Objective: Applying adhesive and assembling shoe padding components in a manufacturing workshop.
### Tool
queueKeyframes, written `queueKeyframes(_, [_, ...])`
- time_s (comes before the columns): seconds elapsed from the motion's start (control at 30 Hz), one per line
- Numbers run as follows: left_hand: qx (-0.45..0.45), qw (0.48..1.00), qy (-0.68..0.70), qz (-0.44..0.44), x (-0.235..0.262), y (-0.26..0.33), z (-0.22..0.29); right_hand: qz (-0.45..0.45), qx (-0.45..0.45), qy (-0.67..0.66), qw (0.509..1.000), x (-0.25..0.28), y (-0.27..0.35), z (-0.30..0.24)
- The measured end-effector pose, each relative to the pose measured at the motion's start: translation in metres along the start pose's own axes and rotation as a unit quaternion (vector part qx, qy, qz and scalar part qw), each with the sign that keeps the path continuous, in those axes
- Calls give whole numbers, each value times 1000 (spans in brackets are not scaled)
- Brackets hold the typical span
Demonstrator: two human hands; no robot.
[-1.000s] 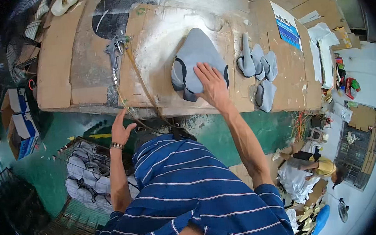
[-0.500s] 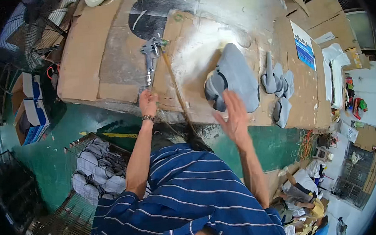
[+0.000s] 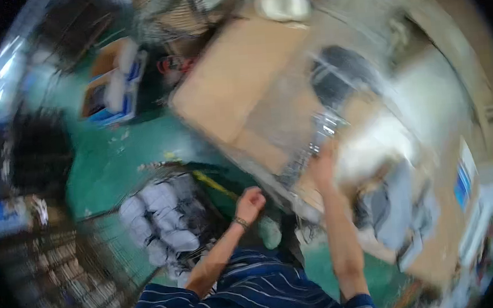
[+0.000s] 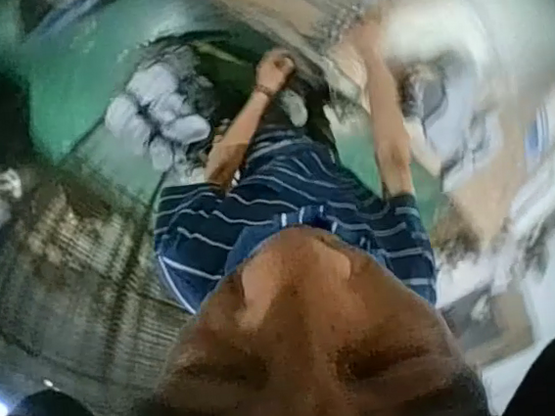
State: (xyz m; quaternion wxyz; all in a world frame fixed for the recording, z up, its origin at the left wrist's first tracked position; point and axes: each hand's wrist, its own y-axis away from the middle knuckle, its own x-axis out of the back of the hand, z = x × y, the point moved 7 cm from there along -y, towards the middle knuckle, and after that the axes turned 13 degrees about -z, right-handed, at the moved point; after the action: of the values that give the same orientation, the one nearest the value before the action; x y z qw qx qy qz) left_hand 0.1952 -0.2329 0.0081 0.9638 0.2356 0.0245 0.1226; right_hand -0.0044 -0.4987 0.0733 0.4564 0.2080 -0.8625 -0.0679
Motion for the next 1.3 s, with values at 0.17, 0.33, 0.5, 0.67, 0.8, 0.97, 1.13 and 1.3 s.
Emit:
queueKeyframes(0.17, [80, 985, -40, 151, 93, 69, -46, -13, -49, 128, 990, -22, -76, 18])
queueKeyframes(0.33, [154, 968, -79, 179, 129, 102, -83, -11, -77, 77, 994, -16, -84, 11])
queueKeyframes(0.5, [55, 985, 11, 165, 113, 84, -81, 49, -53, -150, 986, 42, -46, -11])
queueKeyframes(0.67, [-29, 998, 46, 19, 65, 47, -57, 98, -44, -123, 987, 59, 72, -43])
queueKeyframes(0.8, [13, 999, 32, -13, 24, 38, -46, -16, -52, -127, 990, 75, 207, -37])
queueKeyframes(0.97, [11, 994, -18, -109, -48, 60, -42, 23, -18, -155, 987, 125, 386, 31])
queueKeyframes(1.13, [12, 967, -122, -223, -161, 106, -34, 116, -16, -145, 982, 190, 546, 128])
queueKeyframes(1.3, [-36, 909, -272, -315, -284, 143, -6, 256, -1, -215, 942, 249, 654, 178])
